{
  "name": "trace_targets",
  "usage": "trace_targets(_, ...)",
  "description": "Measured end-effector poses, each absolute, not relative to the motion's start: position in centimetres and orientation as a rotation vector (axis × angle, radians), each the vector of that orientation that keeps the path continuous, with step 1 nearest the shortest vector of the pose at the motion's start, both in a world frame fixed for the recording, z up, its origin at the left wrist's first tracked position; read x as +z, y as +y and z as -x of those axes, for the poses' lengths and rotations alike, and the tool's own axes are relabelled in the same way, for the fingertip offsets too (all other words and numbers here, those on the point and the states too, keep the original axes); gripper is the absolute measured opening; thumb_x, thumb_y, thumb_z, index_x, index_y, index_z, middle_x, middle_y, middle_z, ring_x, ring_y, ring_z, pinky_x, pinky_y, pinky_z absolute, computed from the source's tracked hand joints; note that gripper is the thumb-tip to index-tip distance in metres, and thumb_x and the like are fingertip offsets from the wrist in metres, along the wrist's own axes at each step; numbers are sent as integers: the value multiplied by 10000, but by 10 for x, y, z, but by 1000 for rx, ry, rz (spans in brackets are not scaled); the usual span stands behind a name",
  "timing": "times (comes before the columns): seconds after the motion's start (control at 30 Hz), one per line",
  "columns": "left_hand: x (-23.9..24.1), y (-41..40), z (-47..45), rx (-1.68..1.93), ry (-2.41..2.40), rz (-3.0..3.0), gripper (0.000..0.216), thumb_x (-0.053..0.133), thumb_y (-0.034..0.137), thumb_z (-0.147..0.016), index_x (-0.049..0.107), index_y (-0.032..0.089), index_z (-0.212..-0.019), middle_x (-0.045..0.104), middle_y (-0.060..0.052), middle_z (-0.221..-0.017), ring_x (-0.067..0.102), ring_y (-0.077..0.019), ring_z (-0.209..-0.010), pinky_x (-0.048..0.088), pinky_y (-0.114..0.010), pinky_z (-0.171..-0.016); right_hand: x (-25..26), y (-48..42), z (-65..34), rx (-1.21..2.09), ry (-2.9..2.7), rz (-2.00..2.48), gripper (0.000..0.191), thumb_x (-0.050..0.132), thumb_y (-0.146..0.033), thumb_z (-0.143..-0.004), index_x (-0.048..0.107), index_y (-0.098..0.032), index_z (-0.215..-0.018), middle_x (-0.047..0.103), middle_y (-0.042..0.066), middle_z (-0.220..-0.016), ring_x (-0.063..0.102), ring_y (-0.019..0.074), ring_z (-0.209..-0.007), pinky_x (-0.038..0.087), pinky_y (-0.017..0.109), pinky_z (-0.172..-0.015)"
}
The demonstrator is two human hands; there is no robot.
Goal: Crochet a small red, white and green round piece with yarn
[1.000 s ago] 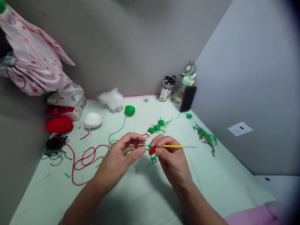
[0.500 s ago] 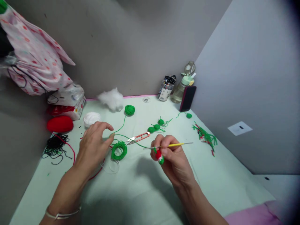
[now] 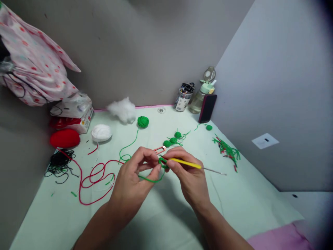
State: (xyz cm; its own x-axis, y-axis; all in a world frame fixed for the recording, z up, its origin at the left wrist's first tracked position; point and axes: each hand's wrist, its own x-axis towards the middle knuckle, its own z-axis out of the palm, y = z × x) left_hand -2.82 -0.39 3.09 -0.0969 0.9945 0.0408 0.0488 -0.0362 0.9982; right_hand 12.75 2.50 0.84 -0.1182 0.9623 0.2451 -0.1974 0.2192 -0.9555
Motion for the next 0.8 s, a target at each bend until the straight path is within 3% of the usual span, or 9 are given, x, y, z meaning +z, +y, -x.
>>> trace_targets(0.13,30,0,32,1285,1310,-1265,74,720,209,-853,692,247,-910,712,15,-843,683,-139,-731,577,-242,-698,11,24,-129,1143,-1370,873,142,828,-167,-848,836,-288,-922,751,27,-939,692,180,-916,575,282,-741)
trace_targets(0.3,25,2,31,1216,1304,-1334,56,698,191,-856,662,234,-860,715,27,-846,712,-125,-742,582,-215,-694,11,24,-125,1194,-1223,901,59,810,-210,-872,829,-266,-873,734,7,-846,643,110,-659,552,228,-587)
trace_targets(0.4,25,1,29,1268,1286,-1351,81,699,188,-857,678,237,-917,738,33,-875,732,-118,-753,590,-201,-697,10,25,-124,1213,-1185,897,42,823,-221,-865,832,-262,-860,726,2,-811,626,95,-629,536,202,-558)
trace_targets(0.63,23,1,33,1343,1321,-1444,75,665,166,-905,668,232,-869,750,47,-800,750,-105,-703,597,-174,-671,10,23,-126,1240,-1326,860,84,772,-223,-903,829,-267,-947,729,23,-941,661,109,-719,599,230,-666)
trace_targets(0.8,11,2,37,1439,1322,-1788,230,675,57,-910,722,233,-1051,757,-2,-992,743,-128,-909,590,-210,-829,6,22,-126,1147,-1354,918,104,761,-173,-901,799,-259,-948,721,18,-937,663,119,-736,596,243,-674)
